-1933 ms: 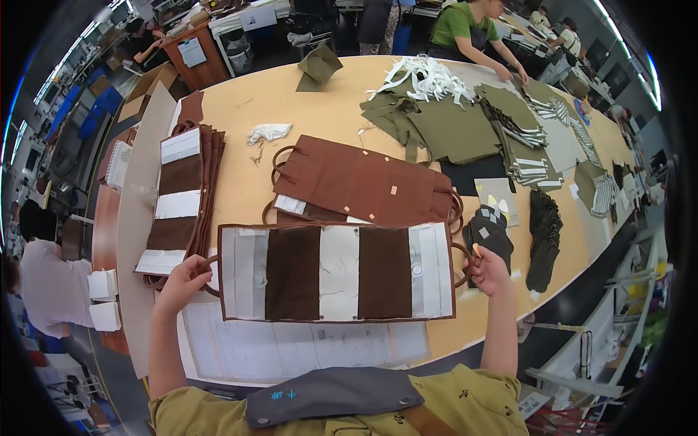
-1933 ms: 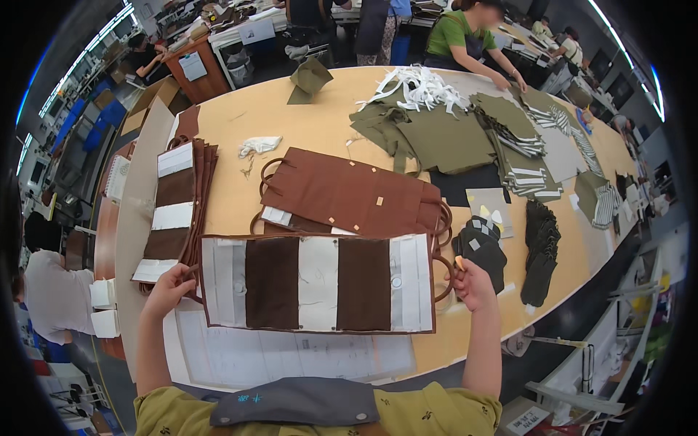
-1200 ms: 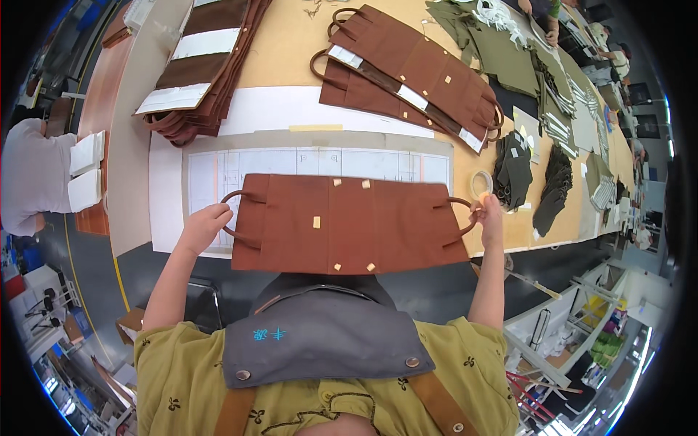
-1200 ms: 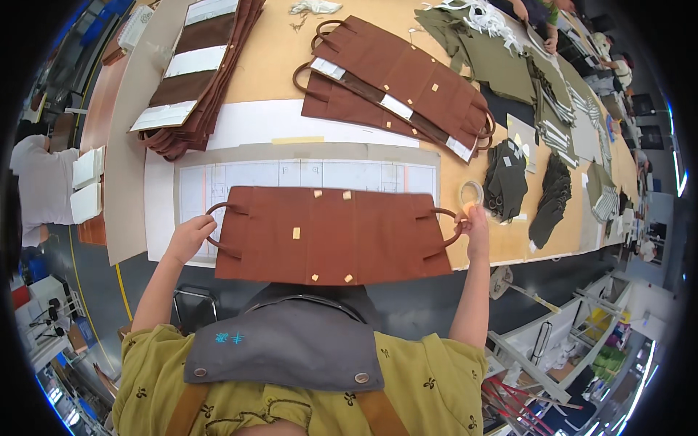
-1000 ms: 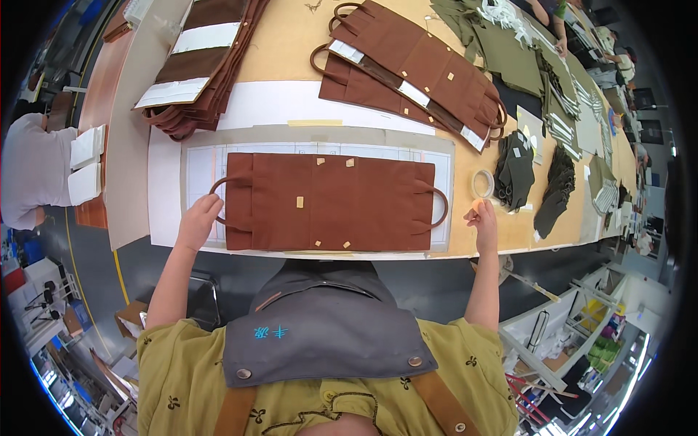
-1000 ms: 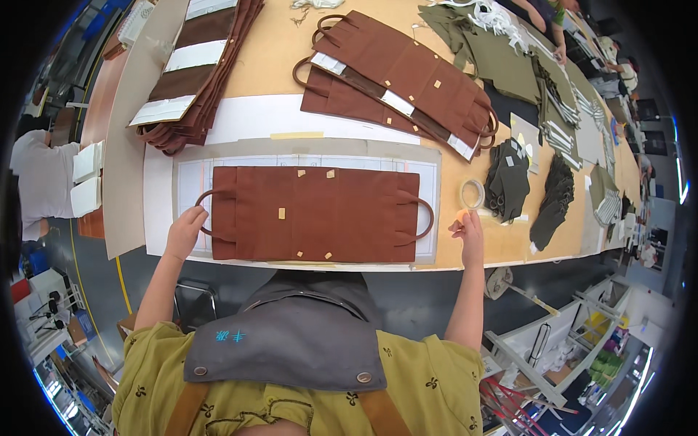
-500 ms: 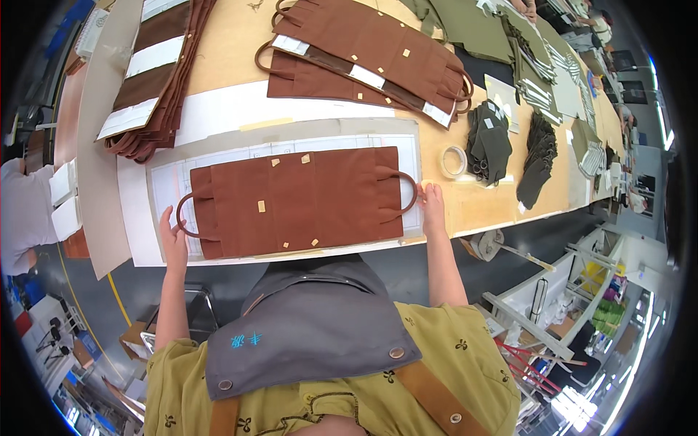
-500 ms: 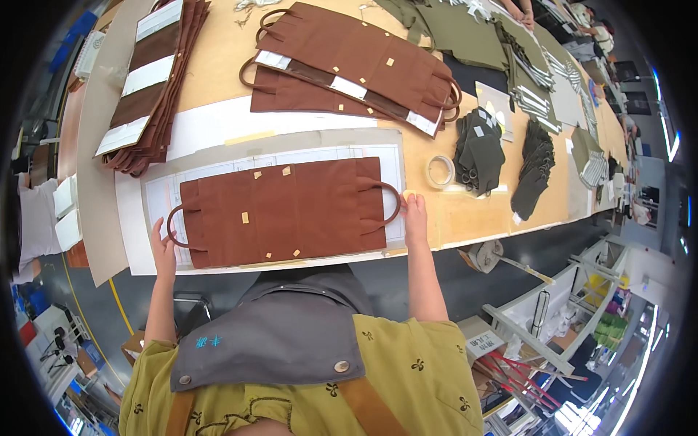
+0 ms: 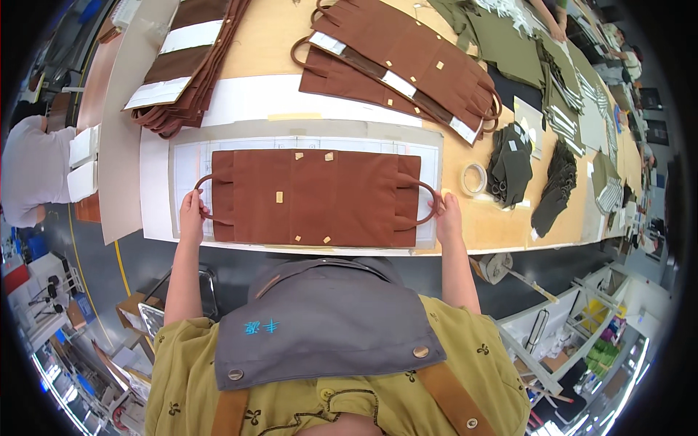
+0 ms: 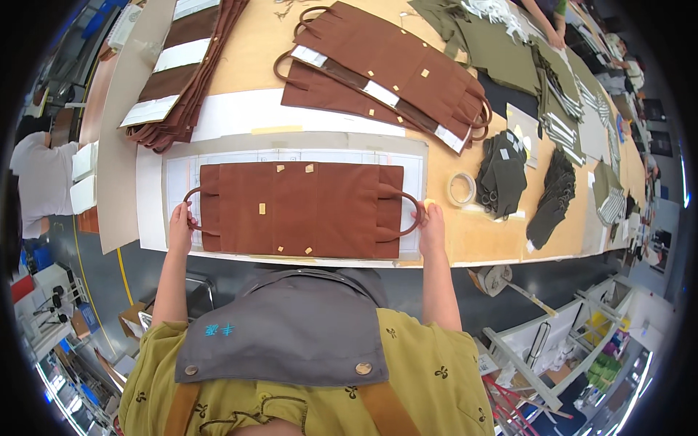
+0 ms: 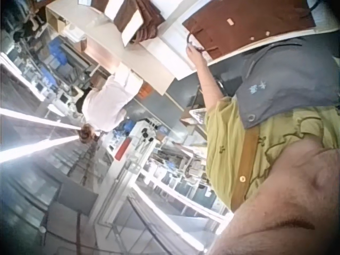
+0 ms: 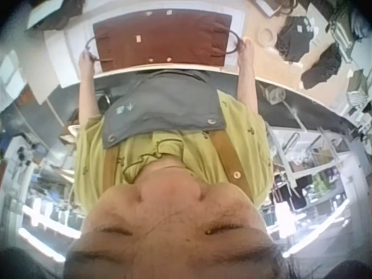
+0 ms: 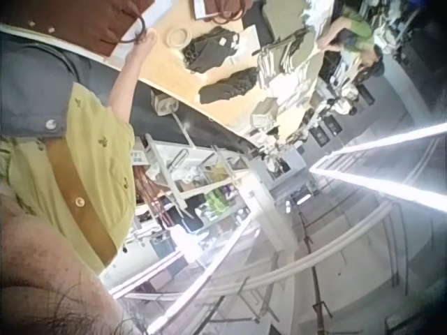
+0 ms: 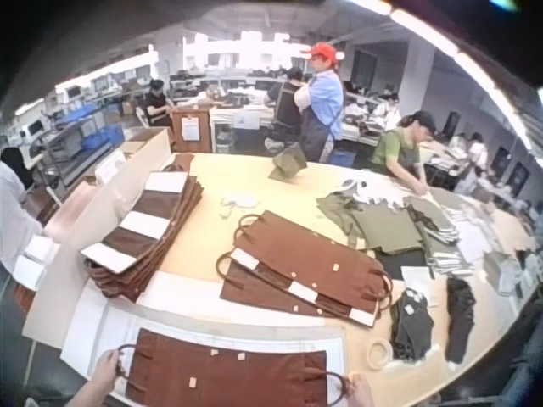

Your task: The person places a brown fabric bag onto a white template on a workbench. They use a small yellow sponge to rub the surface of the bag, focusing on the edges and seams. The person then flips the bag over and continues rubbing the other side with the sponge.

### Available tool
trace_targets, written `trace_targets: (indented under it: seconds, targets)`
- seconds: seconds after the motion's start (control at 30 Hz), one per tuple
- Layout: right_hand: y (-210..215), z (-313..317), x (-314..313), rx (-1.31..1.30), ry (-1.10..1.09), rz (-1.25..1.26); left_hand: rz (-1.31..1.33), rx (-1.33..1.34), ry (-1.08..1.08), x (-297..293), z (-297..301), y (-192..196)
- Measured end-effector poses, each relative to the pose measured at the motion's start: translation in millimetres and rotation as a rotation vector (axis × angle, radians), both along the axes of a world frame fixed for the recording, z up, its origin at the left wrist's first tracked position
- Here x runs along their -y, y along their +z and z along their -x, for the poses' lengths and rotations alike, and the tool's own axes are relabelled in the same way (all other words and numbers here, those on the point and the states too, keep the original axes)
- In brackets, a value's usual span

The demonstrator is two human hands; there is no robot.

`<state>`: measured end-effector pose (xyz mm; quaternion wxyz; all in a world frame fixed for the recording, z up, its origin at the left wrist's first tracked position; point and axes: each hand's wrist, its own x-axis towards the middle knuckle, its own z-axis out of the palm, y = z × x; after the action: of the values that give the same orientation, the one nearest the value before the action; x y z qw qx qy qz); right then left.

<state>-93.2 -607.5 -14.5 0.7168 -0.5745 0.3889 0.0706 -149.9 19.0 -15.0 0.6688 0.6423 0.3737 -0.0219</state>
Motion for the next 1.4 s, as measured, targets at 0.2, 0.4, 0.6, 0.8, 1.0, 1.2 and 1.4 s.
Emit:
trace_targets:
  seconds: [0.2, 0.4, 0.6, 0.8, 1.0, 1.2, 1.4]
  targets:
    - [-11, 2, 0, -0.025, 0.016, -0.153, 0.038, 0.045, 0.111, -10, 4, -13]
    - [10, -5, -47, 0.036, -0.032, -0.097, -0.175, 0.076, -0.008, -30, 5, 3]
    - [18, -12, -60, 0.019, -0.098, -0.029, -0.251, 0.083, -0.344, -62, -1, -8]
    - [14, -8, -67, 0.031, -0.148, 0.036, -0.302, 0.026, -0.431, -70, -22, -9]
    - [4, -6, -59, 0.017, -0.188, 0.033, -0.527, 0.006, -0.545, -71, -37, -10]
    - [-14, -15, -70, -0.015, -0.188, 0.166, -0.874, 0.054, -0.651, -73, -26, -24]
    - [-14, -7, -67, 0.027, -0.173, 0.108, -1.072, -0.038, -0.686, -51, -32, -1]
